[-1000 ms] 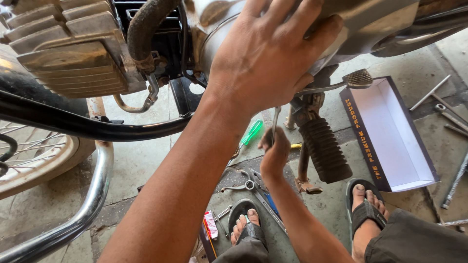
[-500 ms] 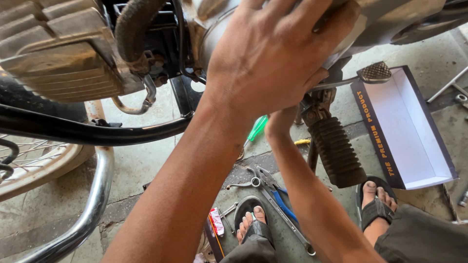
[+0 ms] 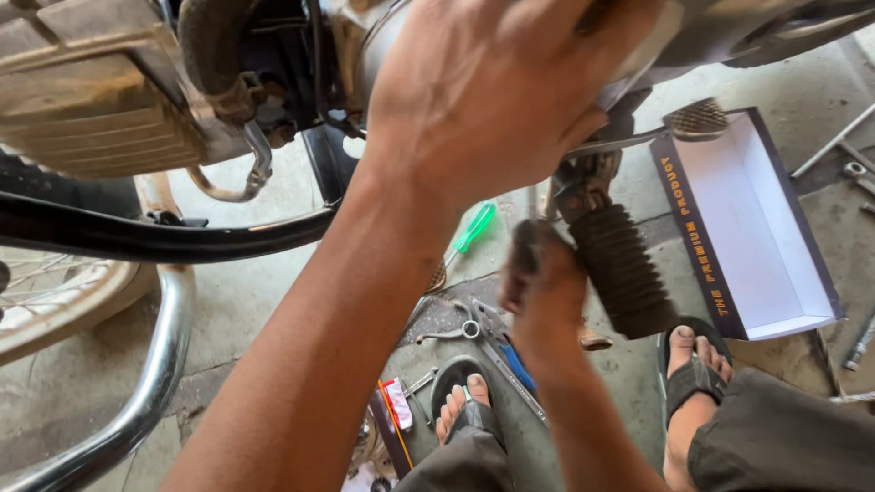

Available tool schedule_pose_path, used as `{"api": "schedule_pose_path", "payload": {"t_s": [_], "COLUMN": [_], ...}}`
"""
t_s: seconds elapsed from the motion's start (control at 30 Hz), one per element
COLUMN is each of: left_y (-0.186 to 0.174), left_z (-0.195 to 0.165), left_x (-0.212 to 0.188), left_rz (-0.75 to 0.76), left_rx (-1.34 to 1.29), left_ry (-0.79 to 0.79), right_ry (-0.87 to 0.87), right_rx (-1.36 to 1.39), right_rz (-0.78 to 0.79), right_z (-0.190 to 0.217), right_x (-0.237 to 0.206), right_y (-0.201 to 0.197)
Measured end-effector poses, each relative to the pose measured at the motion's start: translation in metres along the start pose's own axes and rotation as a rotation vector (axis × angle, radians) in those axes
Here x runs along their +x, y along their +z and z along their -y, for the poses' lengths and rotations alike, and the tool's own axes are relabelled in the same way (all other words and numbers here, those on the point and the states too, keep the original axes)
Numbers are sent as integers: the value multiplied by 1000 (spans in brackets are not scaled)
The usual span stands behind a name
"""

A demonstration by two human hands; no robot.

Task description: The person works on a motorcycle engine while the bike rests on its stand, using a wrench to loosen and turn a fastener near the engine case and footpeg area. They hold the engine cover steady with one hand while working the wrench with the other, occasionally reaching for tools and parts laid out in a box on the floor.

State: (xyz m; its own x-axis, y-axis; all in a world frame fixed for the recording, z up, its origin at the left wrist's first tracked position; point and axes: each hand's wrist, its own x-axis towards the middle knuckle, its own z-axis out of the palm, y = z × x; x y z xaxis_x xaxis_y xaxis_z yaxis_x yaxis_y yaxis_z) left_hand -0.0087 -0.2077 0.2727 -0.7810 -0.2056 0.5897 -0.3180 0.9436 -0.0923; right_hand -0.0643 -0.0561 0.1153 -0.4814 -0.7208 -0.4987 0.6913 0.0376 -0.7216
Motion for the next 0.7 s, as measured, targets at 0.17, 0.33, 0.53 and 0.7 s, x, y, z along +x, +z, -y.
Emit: {"api": "schedule_pose_path", "payload": {"t_s": [0.17,0.33,0.53,0.7], "left_y": [-3,-2,-3,-8], "left_z": [2,0,2,0], "left_x": [-1,-4,-4,-5], "left_rz": [-169,-107,-129,-112], "left_rx": [166,97,146,152], "left_ry": [29,-8,12,9], "right_ry": [-177,-416,-535,-419], "right_rx": [-52,-163,-232,-338], "right_rz": [87,277,366,201], "right_z": [-24,-36,-45,-76], "right_x": [30,66,82,66], "right_y": [-8,-27,-27,-41]}}
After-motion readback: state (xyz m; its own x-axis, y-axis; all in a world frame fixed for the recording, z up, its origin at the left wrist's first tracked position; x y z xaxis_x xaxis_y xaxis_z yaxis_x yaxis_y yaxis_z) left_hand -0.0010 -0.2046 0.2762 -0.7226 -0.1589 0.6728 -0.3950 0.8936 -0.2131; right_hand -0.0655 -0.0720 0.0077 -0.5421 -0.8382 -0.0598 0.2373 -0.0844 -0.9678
